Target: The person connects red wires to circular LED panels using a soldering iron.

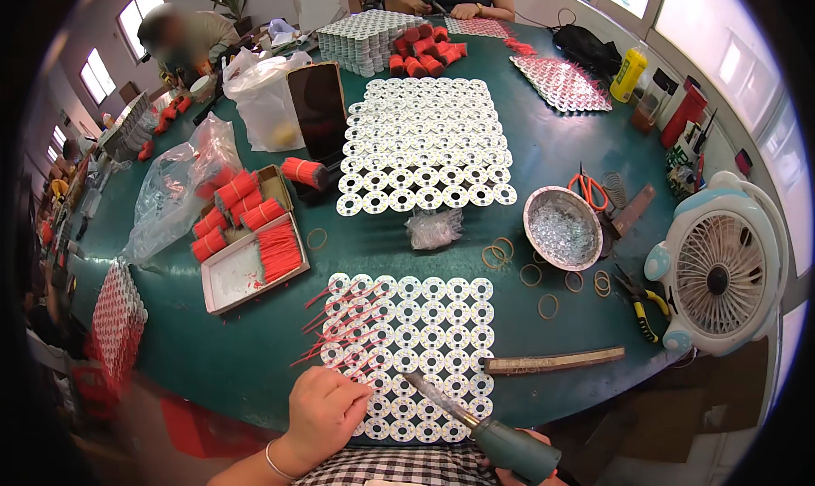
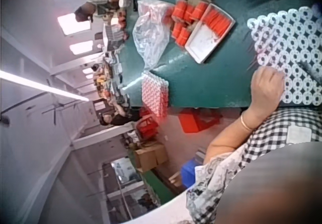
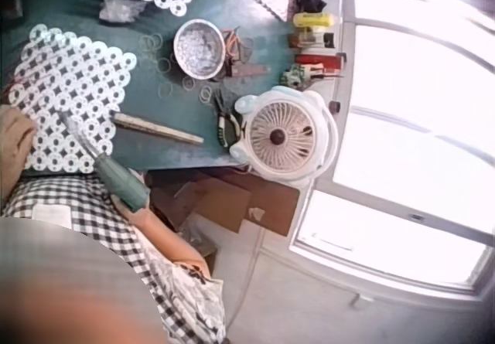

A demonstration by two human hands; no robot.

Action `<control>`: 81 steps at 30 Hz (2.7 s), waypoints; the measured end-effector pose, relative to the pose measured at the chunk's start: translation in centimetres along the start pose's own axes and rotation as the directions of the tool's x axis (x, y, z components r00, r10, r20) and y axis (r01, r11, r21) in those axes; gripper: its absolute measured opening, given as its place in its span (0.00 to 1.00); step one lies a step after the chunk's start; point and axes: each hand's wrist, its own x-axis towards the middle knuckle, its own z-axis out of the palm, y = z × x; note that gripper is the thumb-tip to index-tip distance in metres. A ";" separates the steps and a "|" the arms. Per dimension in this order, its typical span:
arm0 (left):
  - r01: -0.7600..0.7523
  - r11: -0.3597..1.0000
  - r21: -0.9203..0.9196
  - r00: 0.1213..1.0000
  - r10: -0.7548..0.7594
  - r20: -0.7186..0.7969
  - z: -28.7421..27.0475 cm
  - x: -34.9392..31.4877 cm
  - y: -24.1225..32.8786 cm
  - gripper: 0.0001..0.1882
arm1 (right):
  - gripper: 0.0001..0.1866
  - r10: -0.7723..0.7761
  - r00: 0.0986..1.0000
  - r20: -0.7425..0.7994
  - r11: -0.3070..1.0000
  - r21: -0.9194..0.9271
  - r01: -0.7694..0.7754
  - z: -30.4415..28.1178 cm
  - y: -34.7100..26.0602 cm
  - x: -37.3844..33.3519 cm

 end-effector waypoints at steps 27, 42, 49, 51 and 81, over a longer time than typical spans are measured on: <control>-0.078 0.997 0.021 0.996 0.077 0.042 0.6 -0.5 -0.4 0.09 | 0.24 -0.221 0.975 -0.027 0.965 -0.153 0.214 1.4 -1.5 0.8; -0.099 0.984 0.146 0.985 0.118 -0.128 -4.7 3.3 -3.3 0.10 | 0.29 0.210 0.887 -0.412 0.792 0.603 0.092 4.7 -4.7 9.1; 0.030 0.943 0.330 0.989 0.021 -0.149 -6.6 10.8 -12.9 0.07 | 0.31 0.127 0.894 -0.429 0.823 0.549 0.146 5.7 -5.3 9.1; 0.076 0.923 0.376 0.996 -0.058 -0.061 -5.6 11.8 -13.9 0.08 | 0.30 0.120 0.896 -0.429 0.817 0.555 0.156 5.5 -4.9 9.1; 0.092 0.762 0.641 0.992 -0.126 0.007 -4.1 12.5 -12.2 0.04 | 0.21 0.207 0.926 -0.317 0.788 0.614 0.034 4.3 -4.7 9.2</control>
